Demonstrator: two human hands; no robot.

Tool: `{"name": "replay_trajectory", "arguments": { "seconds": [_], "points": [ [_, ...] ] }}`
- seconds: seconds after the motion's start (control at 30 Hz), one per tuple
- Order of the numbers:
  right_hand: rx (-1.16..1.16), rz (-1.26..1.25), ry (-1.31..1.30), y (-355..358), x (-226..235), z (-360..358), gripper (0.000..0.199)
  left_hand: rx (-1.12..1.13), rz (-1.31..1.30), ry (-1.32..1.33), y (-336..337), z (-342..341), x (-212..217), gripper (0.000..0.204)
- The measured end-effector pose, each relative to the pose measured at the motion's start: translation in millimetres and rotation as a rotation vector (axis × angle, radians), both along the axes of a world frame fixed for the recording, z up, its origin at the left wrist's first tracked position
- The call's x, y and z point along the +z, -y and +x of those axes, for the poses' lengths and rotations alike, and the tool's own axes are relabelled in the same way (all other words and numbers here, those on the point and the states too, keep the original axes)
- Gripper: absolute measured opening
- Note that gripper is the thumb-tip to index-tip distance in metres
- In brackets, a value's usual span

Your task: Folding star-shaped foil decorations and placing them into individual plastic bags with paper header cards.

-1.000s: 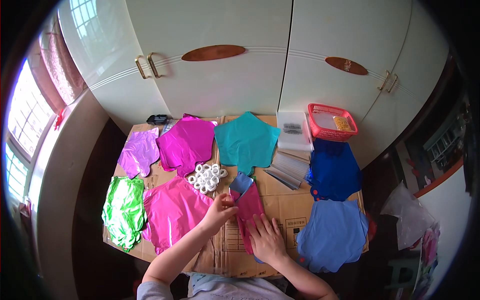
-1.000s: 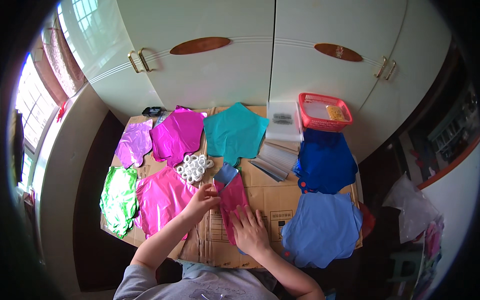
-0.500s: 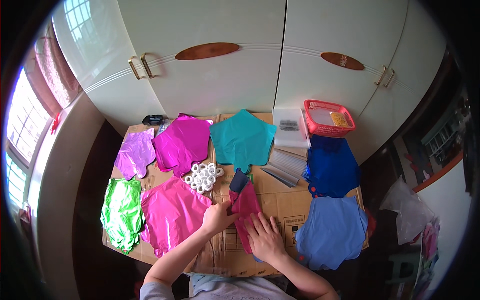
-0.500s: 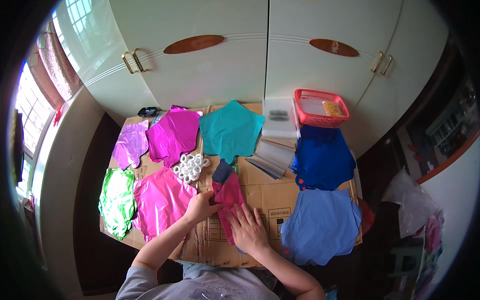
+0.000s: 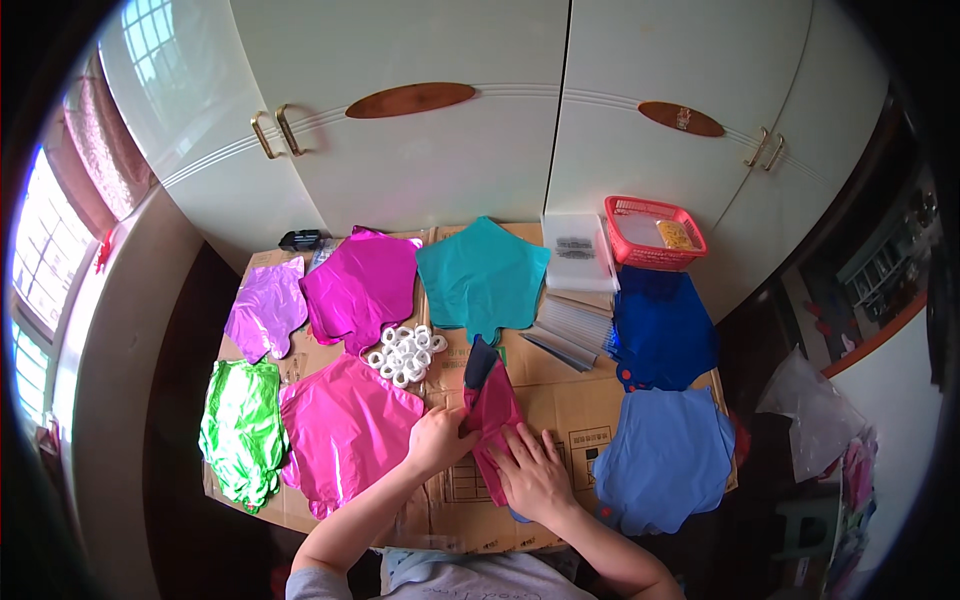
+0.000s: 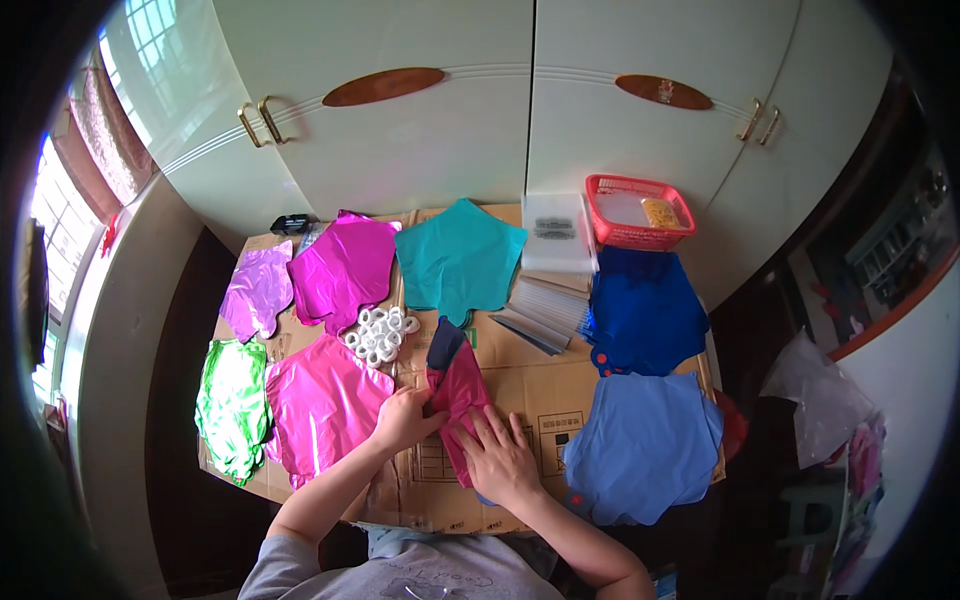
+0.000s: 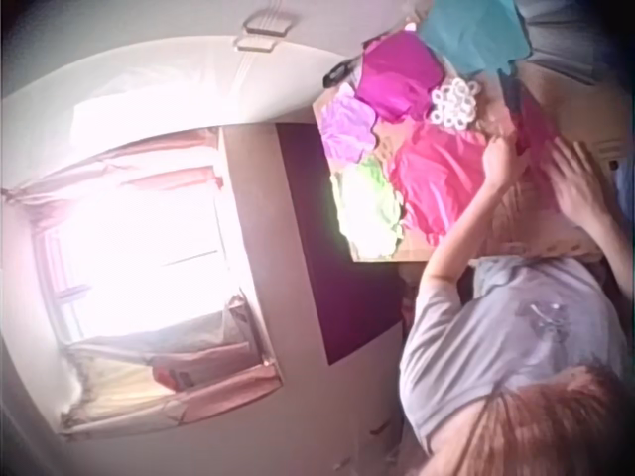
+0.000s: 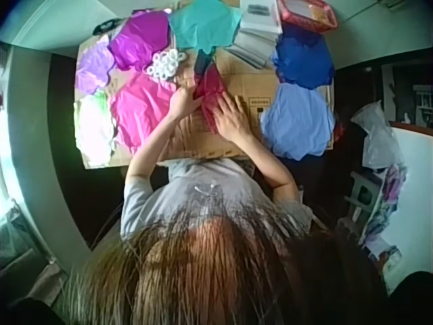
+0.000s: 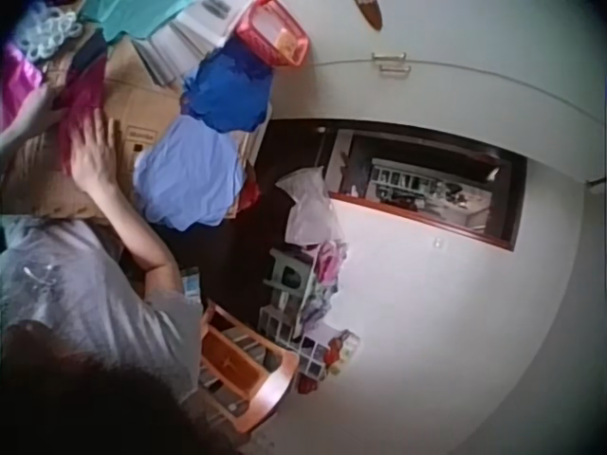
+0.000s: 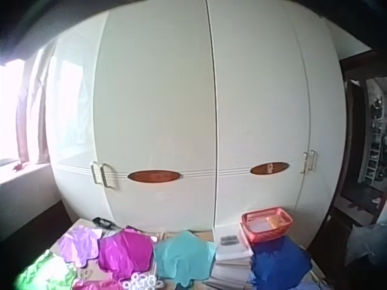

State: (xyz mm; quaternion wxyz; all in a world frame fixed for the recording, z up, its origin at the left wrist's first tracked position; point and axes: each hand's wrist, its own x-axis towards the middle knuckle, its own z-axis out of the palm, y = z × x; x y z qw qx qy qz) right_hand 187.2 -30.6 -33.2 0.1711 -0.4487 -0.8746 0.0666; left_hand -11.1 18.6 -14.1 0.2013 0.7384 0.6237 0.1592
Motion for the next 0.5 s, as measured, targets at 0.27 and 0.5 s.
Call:
{"name": "replay_trajectory", "arguments": {
  "seconds": [0.27,0.5],
  "points": [
    [-0.04,-0.001,-0.049,-0.6,-1.4,-1.8,0.043,-0.118,0.196,0.09,4.0,-2.9,-7.5,0.024],
    [-0.047,-0.004,-0.028,-0.4,0.1,-2.3,0.041,-0.215,0.267,0.165,6.7,-3.8,-18.7,0.026]
  ]
}}
